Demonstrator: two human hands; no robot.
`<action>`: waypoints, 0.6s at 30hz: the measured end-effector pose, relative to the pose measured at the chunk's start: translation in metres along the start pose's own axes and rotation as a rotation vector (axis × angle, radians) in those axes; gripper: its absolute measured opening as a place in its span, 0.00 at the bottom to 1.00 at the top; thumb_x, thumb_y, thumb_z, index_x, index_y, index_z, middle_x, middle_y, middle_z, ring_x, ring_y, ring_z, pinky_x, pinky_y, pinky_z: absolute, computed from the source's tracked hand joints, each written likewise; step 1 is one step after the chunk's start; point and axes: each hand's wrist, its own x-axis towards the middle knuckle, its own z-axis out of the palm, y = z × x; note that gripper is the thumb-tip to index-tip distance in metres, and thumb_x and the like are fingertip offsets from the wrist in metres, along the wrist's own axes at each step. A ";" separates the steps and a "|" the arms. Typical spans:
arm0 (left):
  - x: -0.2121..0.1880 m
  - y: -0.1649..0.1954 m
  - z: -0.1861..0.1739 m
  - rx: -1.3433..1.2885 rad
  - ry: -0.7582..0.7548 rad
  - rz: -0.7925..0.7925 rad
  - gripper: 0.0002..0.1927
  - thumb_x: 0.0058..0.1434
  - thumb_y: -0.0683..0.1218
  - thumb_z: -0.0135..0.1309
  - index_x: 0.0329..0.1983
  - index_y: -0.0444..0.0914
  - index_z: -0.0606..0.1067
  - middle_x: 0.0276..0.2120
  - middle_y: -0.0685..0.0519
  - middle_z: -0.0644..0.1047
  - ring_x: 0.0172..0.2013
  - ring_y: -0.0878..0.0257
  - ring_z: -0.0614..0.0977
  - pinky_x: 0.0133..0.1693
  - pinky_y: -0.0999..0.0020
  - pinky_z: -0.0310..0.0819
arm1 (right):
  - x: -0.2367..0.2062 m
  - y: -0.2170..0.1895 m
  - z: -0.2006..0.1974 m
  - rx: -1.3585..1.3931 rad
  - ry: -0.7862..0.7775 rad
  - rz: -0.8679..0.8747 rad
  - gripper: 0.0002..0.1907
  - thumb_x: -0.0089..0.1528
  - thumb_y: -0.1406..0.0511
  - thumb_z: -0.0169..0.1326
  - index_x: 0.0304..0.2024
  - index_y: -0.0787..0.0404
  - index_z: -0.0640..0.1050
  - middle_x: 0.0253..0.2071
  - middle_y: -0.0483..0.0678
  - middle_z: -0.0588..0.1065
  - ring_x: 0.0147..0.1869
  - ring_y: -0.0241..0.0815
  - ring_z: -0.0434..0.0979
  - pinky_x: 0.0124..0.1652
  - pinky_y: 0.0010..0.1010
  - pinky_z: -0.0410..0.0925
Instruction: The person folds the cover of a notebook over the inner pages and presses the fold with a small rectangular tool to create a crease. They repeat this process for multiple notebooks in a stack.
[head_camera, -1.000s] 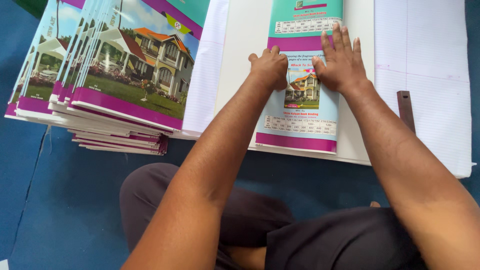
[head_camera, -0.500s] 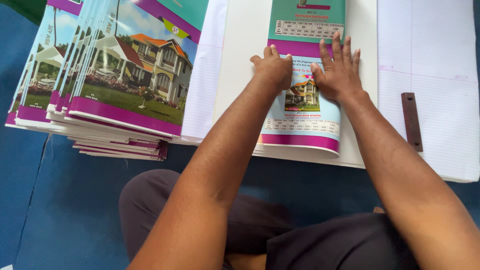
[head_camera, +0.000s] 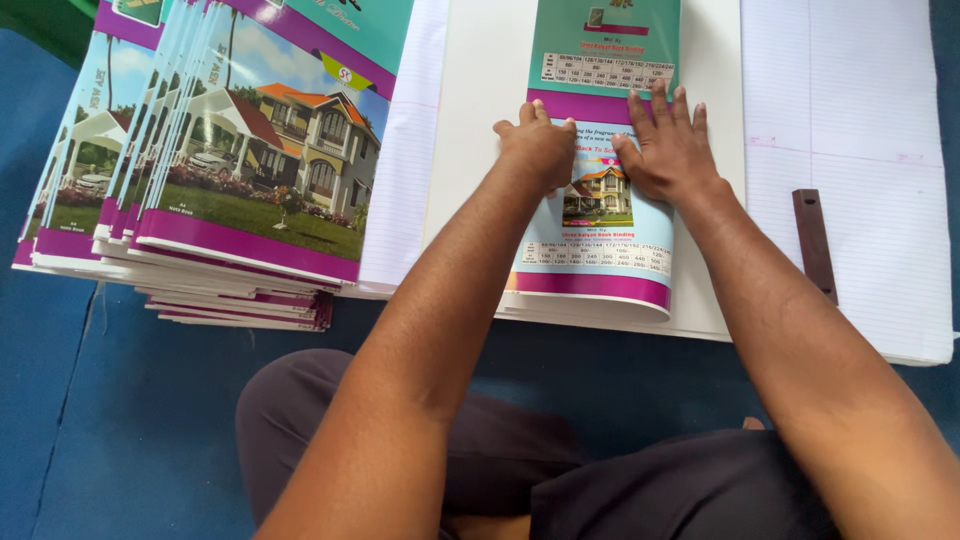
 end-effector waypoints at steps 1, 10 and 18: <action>0.000 -0.001 0.000 0.000 0.012 0.001 0.54 0.51 0.46 0.71 0.78 0.51 0.53 0.75 0.38 0.51 0.74 0.46 0.51 0.63 0.31 0.54 | 0.000 -0.001 0.000 -0.008 0.002 0.001 0.41 0.67 0.41 0.29 0.77 0.50 0.47 0.80 0.56 0.38 0.82 0.60 0.30 0.72 0.57 0.29; 0.004 0.001 0.000 0.018 -0.019 0.001 0.55 0.51 0.46 0.69 0.78 0.53 0.52 0.76 0.38 0.48 0.75 0.46 0.50 0.63 0.31 0.53 | -0.011 0.004 -0.028 0.148 -0.038 0.058 0.37 0.68 0.43 0.30 0.75 0.49 0.55 0.79 0.54 0.46 0.82 0.55 0.38 0.73 0.58 0.31; 0.003 0.003 -0.006 -0.033 -0.050 -0.028 0.56 0.51 0.60 0.70 0.78 0.51 0.52 0.76 0.38 0.47 0.75 0.46 0.47 0.64 0.32 0.52 | -0.034 0.091 -0.042 0.148 0.156 0.171 0.34 0.67 0.49 0.50 0.68 0.63 0.69 0.68 0.64 0.65 0.73 0.62 0.58 0.67 0.53 0.53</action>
